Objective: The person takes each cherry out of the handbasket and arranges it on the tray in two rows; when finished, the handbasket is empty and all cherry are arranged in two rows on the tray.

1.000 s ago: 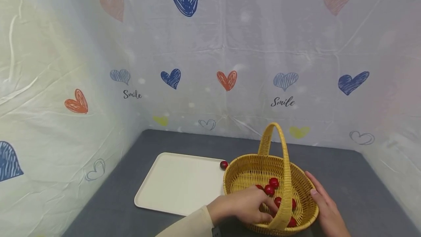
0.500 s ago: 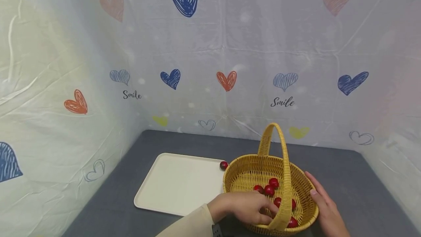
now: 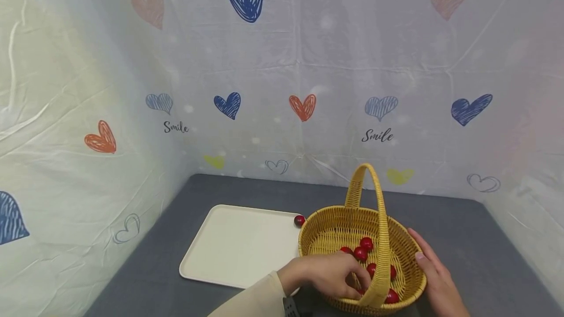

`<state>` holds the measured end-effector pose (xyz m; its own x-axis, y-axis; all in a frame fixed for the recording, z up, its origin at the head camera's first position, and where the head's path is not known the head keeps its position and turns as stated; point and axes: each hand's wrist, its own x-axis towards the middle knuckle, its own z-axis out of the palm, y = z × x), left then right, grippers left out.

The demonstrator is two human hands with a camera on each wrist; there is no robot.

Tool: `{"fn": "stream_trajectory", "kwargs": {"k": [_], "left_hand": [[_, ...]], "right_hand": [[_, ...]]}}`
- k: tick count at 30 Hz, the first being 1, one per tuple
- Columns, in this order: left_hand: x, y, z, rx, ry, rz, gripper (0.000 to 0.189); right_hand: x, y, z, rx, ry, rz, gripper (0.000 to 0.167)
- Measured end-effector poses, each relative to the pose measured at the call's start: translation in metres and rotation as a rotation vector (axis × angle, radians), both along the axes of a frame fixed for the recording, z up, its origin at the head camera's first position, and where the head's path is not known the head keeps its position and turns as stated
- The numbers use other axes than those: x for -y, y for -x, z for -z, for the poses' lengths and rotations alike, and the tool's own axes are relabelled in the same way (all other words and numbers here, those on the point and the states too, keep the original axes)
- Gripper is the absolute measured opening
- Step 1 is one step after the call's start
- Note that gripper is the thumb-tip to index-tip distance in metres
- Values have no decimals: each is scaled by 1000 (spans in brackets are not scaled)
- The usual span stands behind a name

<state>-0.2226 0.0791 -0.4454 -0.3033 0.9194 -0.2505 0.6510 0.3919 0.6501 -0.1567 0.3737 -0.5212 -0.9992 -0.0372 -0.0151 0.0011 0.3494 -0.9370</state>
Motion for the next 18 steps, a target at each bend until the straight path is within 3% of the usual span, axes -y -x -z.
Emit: {"fn": "stream_trajectory", "kwargs": {"k": [7,14,18], "left_hand": [[2,0,0,19,-69,1,27],[5,1,1,66,-192,-129,23],[9,1,-2,-1,-262,-141,22]], "right_hand": [[-1,1,0,-5,3,-7,62],[-1,1,-1,24,47,-17,63],[0,1,-3,40,47,-8,63]]}}
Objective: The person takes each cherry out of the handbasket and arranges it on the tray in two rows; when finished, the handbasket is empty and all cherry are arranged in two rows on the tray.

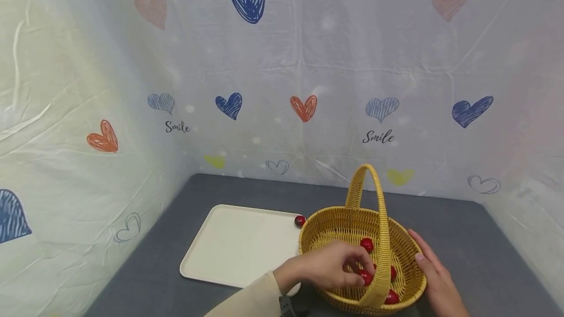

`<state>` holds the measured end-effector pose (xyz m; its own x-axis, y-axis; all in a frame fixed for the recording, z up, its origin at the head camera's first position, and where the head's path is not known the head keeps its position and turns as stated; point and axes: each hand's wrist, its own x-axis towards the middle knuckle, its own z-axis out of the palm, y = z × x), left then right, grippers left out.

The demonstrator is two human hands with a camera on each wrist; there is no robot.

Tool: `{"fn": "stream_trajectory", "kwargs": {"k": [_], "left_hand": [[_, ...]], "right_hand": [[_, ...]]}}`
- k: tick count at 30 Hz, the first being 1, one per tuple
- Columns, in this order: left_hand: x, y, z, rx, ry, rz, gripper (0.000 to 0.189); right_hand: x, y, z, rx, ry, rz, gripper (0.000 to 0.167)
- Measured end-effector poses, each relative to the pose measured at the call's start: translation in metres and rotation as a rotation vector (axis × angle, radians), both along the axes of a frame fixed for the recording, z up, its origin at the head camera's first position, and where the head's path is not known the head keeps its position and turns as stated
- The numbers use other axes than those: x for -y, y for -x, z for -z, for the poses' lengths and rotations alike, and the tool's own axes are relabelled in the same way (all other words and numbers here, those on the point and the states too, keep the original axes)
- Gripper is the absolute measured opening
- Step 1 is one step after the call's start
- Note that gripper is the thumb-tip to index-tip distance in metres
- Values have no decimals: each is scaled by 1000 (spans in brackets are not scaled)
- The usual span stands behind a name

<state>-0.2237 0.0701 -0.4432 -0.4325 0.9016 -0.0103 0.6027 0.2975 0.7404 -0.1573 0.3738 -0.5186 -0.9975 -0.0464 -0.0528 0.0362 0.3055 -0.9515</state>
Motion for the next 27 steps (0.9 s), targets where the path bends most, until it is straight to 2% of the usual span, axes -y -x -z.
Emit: {"fn": "stream_trajectory", "kwargs": {"k": [4,10,14,16,21,27], "left_hand": [[10,3,-12,-47,-81,-16,22],[37,12,-37,9,-209,-98,27],[60,19,-47,3,-283,-145,28],[73,23,-50,-21,-302,-167,26],[109,34,-54,-28,-309,-235,25],[155,44,-51,-71,-274,-354,26]], "right_hand": [[2,0,-1,18,3,5,64],[3,1,-2,20,-4,9,64],[3,3,-2,26,-7,7,64],[3,3,-2,37,-5,8,65],[1,1,2,51,45,21,64],[2,0,3,43,50,40,63]]}}
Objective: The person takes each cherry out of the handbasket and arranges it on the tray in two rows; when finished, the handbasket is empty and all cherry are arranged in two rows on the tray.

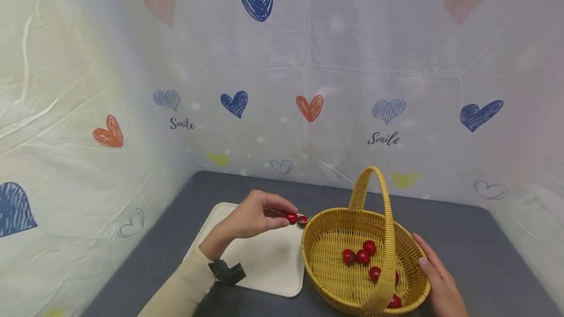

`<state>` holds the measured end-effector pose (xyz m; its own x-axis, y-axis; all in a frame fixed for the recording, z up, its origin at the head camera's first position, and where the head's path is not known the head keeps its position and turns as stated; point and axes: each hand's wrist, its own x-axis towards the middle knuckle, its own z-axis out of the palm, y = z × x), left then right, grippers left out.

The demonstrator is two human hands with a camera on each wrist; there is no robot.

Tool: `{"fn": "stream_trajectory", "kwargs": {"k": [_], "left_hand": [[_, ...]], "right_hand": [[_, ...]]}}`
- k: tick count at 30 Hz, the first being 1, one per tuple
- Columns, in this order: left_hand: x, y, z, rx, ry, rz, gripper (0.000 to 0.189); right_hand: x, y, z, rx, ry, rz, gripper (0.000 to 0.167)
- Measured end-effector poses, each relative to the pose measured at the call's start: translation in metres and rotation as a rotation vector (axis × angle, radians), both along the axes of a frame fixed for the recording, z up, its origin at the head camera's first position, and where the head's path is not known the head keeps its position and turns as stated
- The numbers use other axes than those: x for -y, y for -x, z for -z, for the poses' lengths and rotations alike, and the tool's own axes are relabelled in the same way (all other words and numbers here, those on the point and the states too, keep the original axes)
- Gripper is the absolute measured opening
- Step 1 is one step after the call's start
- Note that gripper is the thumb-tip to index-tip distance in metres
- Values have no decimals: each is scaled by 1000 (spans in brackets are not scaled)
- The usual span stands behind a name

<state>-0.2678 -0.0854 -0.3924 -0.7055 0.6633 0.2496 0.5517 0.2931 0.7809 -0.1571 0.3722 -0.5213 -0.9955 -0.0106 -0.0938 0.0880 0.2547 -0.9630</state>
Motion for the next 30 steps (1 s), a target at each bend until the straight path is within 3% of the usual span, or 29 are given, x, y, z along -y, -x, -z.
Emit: {"fn": "stream_trajectory", "kwargs": {"k": [6,11,18,30], "left_hand": [[37,12,11,22,14,-103,26],[50,22,26,38,5,-172,26],[43,33,50,47,34,-224,27],[13,54,85,-69,203,-256,24]], "right_hand": [[-3,-2,2,-18,29,-12,63],[-4,-2,-2,1,29,-9,63],[-1,0,-5,51,2,15,65],[0,1,-2,0,-23,-3,64]]}}
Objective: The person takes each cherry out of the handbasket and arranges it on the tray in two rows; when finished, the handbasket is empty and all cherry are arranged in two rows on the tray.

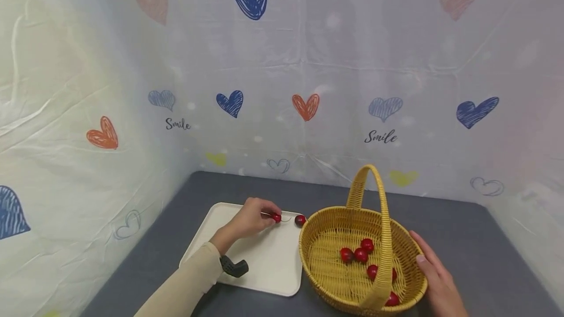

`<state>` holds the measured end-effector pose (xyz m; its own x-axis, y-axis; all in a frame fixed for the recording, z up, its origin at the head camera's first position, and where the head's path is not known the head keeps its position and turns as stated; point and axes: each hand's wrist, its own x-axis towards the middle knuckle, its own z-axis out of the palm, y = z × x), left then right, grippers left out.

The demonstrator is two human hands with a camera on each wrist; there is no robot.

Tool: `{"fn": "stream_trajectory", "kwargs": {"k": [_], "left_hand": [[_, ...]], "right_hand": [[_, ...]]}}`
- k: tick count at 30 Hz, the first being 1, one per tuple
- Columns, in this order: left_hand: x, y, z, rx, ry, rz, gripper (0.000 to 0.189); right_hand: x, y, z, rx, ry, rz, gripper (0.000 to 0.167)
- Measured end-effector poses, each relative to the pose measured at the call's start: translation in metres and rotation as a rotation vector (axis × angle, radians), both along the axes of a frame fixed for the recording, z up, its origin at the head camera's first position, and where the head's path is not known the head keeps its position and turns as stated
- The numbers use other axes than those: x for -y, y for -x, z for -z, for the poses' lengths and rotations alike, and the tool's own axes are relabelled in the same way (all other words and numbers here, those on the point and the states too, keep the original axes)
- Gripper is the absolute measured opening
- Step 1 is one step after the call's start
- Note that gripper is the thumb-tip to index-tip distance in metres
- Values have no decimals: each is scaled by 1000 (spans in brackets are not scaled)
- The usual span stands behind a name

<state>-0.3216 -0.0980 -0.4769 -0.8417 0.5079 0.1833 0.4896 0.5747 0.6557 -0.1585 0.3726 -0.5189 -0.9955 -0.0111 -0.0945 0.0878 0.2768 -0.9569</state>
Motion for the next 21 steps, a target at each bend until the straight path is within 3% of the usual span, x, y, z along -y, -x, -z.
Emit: {"fn": "stream_trajectory", "kwargs": {"k": [10,21], "left_hand": [[-6,-1,8,-86,92,-58,28],[-2,-4,7,-99,143,-68,21]], "right_hand": [[0,0,1,-34,-12,-22,63],[-1,1,4,-57,-24,-18,63]]}}
